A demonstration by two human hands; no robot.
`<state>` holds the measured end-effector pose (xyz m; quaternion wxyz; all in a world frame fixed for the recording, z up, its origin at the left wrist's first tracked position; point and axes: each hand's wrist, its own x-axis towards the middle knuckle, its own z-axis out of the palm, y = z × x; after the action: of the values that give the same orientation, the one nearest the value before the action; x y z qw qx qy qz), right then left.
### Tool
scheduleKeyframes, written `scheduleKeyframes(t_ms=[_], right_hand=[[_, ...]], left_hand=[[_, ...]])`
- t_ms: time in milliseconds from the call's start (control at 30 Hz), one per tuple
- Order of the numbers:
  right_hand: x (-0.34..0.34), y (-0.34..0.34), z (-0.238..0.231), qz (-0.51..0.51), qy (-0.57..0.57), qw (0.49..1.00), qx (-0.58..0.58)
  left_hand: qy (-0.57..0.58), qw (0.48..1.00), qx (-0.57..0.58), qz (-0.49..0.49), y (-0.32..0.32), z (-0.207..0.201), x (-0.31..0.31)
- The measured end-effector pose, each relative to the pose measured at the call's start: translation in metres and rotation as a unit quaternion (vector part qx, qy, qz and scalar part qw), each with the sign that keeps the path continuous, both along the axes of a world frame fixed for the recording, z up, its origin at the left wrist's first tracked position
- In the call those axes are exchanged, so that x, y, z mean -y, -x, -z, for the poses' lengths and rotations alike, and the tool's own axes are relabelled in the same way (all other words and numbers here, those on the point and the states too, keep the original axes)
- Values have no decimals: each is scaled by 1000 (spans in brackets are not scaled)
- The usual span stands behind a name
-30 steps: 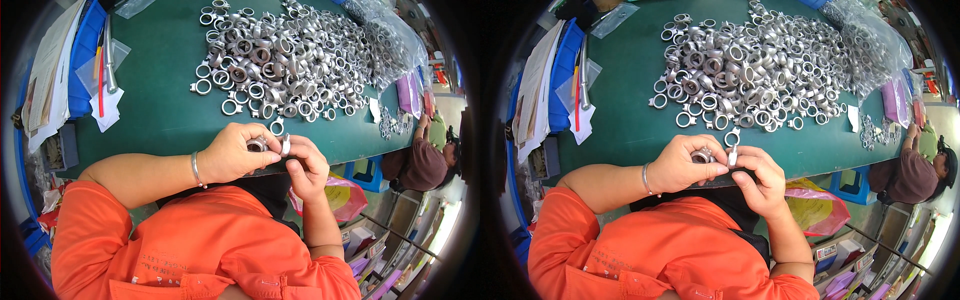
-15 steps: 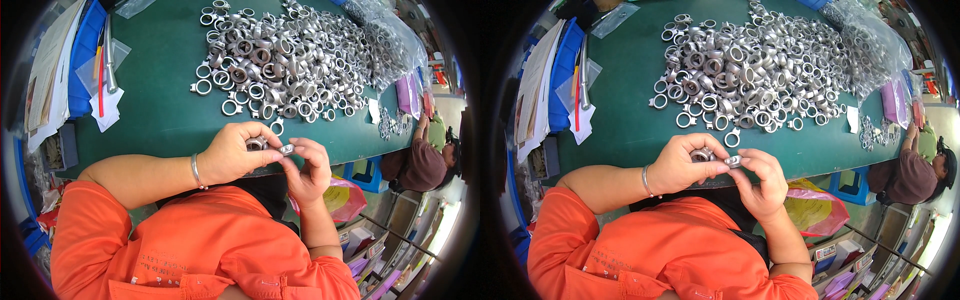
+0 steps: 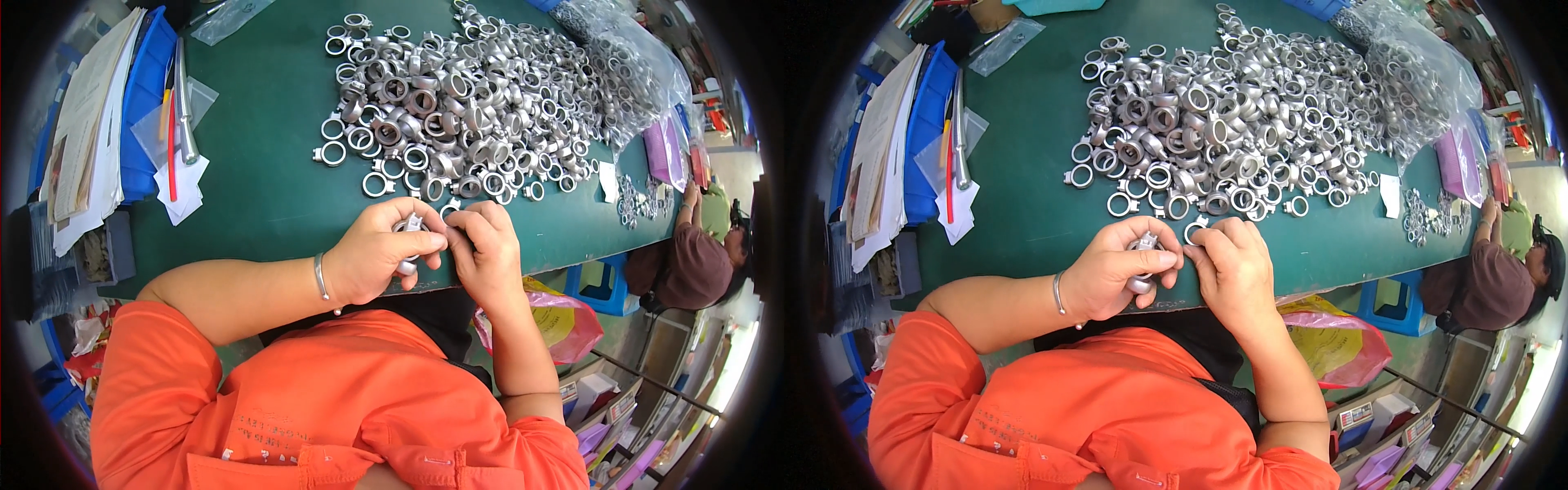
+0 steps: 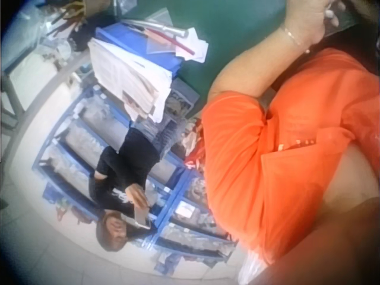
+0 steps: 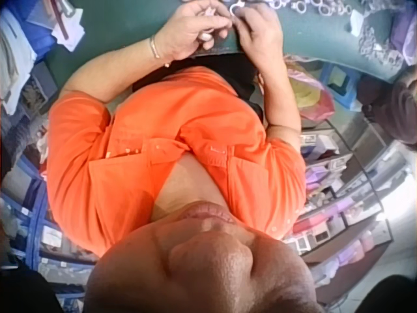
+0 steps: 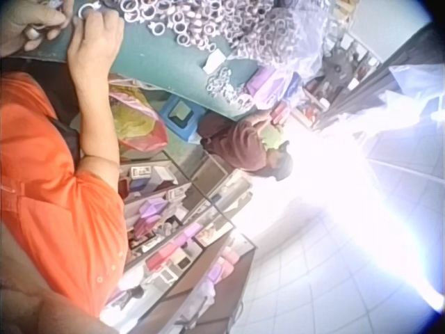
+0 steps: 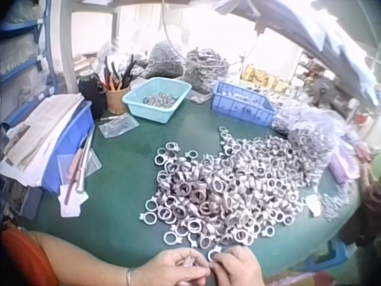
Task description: The person picks up small metal rings from a pile on a green table, examines them by hand, and places some into a clear plastic bag while returning others to the pile.
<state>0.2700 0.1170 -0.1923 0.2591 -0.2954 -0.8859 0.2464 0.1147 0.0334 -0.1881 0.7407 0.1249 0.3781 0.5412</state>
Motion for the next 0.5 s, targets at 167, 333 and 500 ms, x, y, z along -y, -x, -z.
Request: scheduleKeyframes(t_ms=[167, 333, 500], right_hand=[[1, -11, -1, -9, 145, 983, -110], [9, -14, -3, -55, 130, 978, -153], [11, -16, 0, -56, 101, 979, -166]], left_hand=[[-11, 995, -94, 6, -2, -6, -1], [-10, 992, -120, 44, 0, -7, 0], [-87, 968, -229, 47, -2, -3, 3]])
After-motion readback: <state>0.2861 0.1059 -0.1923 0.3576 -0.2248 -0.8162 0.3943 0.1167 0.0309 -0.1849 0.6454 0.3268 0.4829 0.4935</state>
